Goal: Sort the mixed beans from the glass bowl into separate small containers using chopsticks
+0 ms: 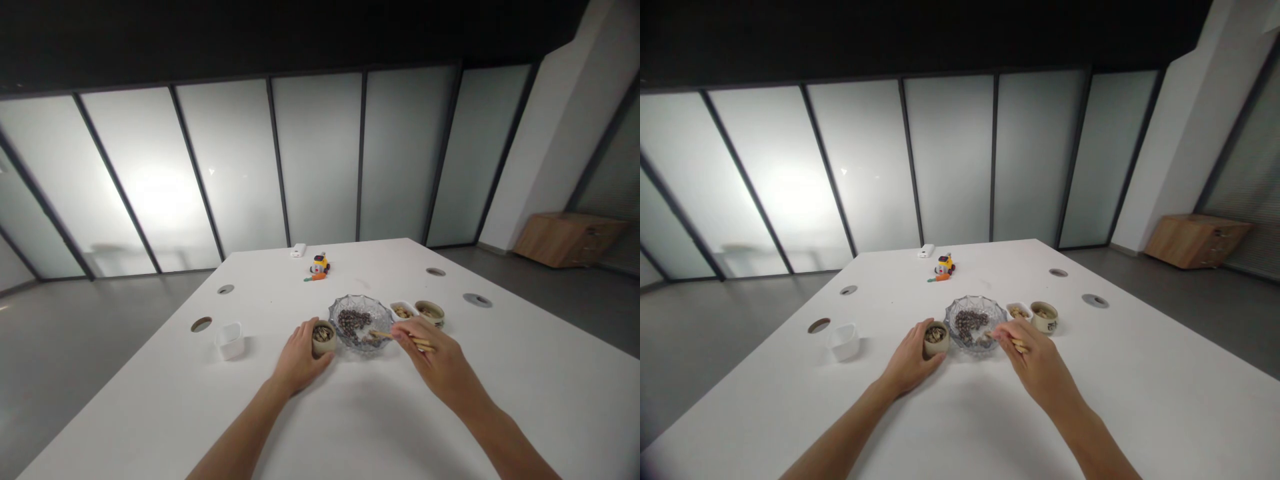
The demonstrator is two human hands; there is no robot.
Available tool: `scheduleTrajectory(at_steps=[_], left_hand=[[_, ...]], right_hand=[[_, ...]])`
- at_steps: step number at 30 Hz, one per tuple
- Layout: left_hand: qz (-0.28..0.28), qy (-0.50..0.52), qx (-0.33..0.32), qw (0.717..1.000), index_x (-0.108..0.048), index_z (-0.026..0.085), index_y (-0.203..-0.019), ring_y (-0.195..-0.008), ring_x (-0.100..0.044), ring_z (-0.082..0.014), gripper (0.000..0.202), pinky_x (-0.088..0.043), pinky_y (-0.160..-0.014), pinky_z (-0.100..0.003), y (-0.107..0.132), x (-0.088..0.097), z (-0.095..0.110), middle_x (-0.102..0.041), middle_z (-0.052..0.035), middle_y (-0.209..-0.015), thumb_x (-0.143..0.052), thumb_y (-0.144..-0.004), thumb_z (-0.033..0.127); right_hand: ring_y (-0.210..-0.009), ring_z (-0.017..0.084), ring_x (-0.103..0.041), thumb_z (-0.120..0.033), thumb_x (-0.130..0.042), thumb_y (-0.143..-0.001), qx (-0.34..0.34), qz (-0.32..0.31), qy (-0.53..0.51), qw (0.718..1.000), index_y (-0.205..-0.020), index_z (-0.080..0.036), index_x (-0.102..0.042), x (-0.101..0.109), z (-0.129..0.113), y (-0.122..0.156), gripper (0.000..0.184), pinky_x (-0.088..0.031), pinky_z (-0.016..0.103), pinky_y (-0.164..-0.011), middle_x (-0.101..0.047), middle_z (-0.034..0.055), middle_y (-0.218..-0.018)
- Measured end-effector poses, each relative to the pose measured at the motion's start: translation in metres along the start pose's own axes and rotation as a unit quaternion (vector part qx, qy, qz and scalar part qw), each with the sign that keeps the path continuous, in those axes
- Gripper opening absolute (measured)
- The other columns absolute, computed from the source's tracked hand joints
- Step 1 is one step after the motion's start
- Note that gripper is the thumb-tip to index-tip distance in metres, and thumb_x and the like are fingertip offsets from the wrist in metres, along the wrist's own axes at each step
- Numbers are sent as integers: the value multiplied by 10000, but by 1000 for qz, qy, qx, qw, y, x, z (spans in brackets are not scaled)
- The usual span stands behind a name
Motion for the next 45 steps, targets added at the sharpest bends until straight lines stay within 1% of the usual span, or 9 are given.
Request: scheduleTrajectory(at_steps=[9,16,27,30,34,36,41,43,45], left_hand=[[-7,-4,3,1000,-422,223,-1470,-1346,-529,-285,721,-393,-1171,-420,0,0,2,-560,-115,-1456,-698,-821,373],[-2,-4,-1,1000,-429,226,-1471,-1354,-532,-290,720,-400,-1166,-420,0,0,1,-560,-122,-1462,-701,-823,384],[-7,-10,4,1000,-421,211,-1481,-1360,-522,-284,740,-383,-1180,-406,0,1,2,-555,-118,-1468,-699,-819,386],[-7,-12,5,1000,-421,209,-1483,-1358,-525,-283,742,-388,-1175,-401,0,1,2,-556,-120,-1467,-698,-818,386],[-9,-10,7,1000,-418,212,-1485,-1358,-519,-282,736,-384,-1176,-411,0,0,1,-552,-119,-1470,-691,-824,386],[-9,-8,6,1000,-419,215,-1483,-1357,-517,-283,736,-383,-1176,-418,-1,0,0,-550,-117,-1473,-694,-821,383],[-6,-2,3,1000,-415,218,-1485,-1342,-526,-270,734,-384,-1172,-404,0,0,0,-562,-111,-1454,-690,-821,368],[-6,-2,3,1000,-418,216,-1483,-1342,-526,-272,735,-384,-1170,-406,0,-1,0,-563,-113,-1452,-692,-820,373],[-6,-3,3,1000,-419,213,-1482,-1346,-524,-276,737,-383,-1171,-411,0,-1,0,-559,-116,-1457,-693,-819,382]], right_hand=[[-792,209,-721,-361,-570,-1021,12,5,-7,1000,-896,-250,-709,1,1,1,218,-578,302,-695,-744,50,-855],[-761,197,-721,-331,-580,-1014,26,30,-14,999,-891,-243,-701,5,-5,1,193,-585,295,-700,-735,42,-829],[-781,175,-723,-184,-601,-990,94,96,10,991,-922,-224,-692,18,-25,1,120,-575,259,-698,-728,42,-844],[-787,179,-721,-155,-604,-975,98,114,-4,989,-936,-228,-701,23,-29,4,128,-581,271,-716,-730,41,-847],[-840,186,-729,-128,-571,-978,80,140,-46,986,-967,-236,-714,24,-36,9,180,-590,289,-766,-747,51,-903],[-850,183,-735,-130,-571,-980,78,133,-75,985,-957,-238,-715,19,-43,11,182,-594,280,-771,-751,51,-911],[-817,191,-745,-182,-633,-971,85,67,-131,985,-969,-235,-732,-3,-57,11,112,-602,271,-725,-759,55,-895],[-818,196,-745,-198,-639,-972,81,64,-130,986,-977,-235,-738,-4,-55,11,105,-602,277,-718,-764,59,-904],[-826,199,-745,-208,-635,-975,77,74,-118,987,-973,-237,-741,0,-50,10,110,-600,286,-725,-768,58,-907]])
Point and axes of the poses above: each hand's wrist, its own y-axis away from the middle knuckle, its own x-axis out of the back of the hand, z = x × y, the point moved 9 cm from there along -y, towards the middle knuckle
